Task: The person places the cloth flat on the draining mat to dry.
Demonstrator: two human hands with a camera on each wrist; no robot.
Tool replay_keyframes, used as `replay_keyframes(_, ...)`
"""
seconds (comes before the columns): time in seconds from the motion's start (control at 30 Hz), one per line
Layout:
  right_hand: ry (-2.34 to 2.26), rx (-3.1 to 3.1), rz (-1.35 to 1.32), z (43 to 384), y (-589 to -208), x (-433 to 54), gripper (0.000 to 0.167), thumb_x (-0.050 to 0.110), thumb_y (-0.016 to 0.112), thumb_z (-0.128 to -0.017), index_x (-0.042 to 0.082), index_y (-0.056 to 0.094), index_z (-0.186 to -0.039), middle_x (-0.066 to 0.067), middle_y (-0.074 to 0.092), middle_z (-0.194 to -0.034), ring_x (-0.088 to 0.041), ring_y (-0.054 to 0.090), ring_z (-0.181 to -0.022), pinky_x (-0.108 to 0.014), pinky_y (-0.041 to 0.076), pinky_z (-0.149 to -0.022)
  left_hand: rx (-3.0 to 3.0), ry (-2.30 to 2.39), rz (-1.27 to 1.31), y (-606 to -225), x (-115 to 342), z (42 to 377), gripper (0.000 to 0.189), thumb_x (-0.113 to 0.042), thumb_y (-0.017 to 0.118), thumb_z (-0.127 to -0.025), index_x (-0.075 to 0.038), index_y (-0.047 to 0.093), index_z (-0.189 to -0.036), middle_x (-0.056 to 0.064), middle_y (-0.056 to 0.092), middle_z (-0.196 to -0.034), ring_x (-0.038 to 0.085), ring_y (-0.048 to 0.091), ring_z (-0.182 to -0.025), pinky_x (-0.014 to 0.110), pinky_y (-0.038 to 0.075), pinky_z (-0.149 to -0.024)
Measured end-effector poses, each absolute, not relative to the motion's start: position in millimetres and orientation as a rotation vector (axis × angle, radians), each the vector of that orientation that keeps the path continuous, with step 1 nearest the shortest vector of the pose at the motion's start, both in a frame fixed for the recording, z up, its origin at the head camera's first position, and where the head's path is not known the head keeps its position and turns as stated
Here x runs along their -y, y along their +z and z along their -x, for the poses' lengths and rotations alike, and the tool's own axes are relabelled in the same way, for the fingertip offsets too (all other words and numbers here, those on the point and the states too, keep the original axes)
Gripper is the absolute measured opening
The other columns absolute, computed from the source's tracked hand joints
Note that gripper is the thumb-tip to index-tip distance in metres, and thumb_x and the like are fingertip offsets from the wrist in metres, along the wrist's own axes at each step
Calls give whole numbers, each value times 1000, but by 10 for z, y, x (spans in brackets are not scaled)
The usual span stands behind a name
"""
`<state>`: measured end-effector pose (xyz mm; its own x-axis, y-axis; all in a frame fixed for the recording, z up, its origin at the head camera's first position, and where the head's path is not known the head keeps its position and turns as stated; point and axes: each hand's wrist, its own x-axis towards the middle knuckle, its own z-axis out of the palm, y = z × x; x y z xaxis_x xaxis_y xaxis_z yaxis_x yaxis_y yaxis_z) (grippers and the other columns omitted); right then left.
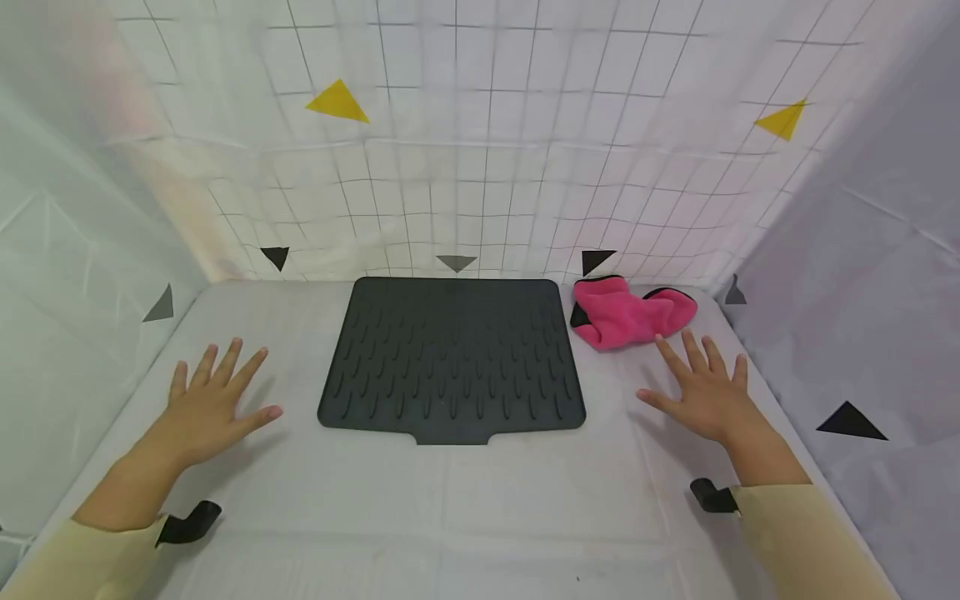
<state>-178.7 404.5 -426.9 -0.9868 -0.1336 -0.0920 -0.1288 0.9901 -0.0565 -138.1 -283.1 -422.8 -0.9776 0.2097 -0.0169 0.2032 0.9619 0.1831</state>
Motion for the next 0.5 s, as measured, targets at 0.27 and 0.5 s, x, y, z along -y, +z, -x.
replay_keyframes(0.27,-69,-3054,216,1817,-4266,-3997,106,73,52,-89,21,-7,-161,-32,-8,-161,-56,-13,-144,-79,-20,-98,-3082,275,-324,-4216,2768,1397,96,-74,46,-92,-19,10,-163,24,-3,-165,50,-12,-148,70,-19,-107)
replay_keyframes(0.5,-72,-3055,248,1843,-4260,-3999,105,73,50,-89,22,-7,-161,-31,-7,-162,-55,-15,-144,-79,-20,-97,-3079,250,-326,-4212,2739,1414,97,-75,45,-92,-18,9,-163,23,-4,-165,50,-13,-148,71,-19,-107)
